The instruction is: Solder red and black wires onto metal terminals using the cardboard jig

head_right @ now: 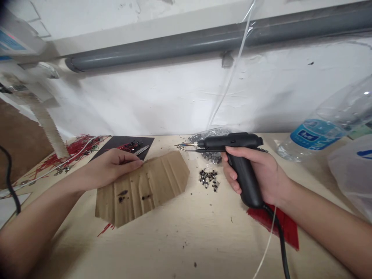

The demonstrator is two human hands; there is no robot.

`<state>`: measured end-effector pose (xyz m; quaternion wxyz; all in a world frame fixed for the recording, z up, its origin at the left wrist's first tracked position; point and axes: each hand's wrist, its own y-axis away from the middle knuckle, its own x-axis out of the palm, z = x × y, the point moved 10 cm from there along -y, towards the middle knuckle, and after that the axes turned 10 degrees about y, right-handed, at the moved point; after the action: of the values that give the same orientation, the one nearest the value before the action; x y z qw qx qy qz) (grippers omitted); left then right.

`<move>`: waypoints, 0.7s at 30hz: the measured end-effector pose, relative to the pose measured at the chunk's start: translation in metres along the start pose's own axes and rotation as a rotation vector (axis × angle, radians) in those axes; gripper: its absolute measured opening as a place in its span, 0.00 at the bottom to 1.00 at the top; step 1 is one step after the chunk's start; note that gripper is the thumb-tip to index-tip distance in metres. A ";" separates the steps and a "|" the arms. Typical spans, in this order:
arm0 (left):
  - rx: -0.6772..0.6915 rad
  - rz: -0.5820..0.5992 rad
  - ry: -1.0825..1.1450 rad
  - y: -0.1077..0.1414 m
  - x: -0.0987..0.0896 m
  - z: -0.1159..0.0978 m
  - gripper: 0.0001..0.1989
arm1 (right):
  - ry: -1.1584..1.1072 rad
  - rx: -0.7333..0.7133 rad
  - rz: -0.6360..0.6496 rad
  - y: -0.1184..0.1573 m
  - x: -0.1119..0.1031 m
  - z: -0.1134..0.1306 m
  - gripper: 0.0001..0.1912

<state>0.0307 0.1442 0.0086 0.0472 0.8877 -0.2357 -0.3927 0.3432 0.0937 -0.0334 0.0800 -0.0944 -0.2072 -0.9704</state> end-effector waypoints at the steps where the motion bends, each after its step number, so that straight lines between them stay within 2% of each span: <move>1: 0.017 0.050 -0.005 0.002 0.008 -0.003 0.21 | 0.000 0.003 0.002 0.000 0.000 0.000 0.14; 4: 0.021 0.122 -0.046 0.006 0.023 -0.007 0.21 | 0.000 0.008 0.008 -0.001 0.001 -0.001 0.13; 8: 0.029 0.110 -0.067 0.006 0.033 -0.012 0.22 | 0.002 0.004 0.010 -0.001 0.001 -0.001 0.13; 15: 0.089 -0.040 -0.044 0.001 0.044 -0.023 0.15 | 0.009 -0.007 0.017 0.000 0.001 -0.001 0.13; 18: 0.170 -0.191 -0.012 0.001 0.026 -0.031 0.14 | 0.012 -0.016 0.016 0.000 0.002 0.000 0.13; 20: 0.157 -0.308 -0.017 0.007 0.003 -0.028 0.16 | 0.016 -0.018 0.015 0.000 0.001 0.000 0.13; 21: 0.128 -0.322 -0.057 0.010 -0.007 -0.025 0.17 | 0.018 -0.017 0.015 -0.001 0.001 0.000 0.13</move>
<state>0.0414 0.1357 0.0332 -0.0796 0.9037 -0.1163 -0.4043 0.3419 0.0942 -0.0333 0.0886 -0.0877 -0.1975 -0.9723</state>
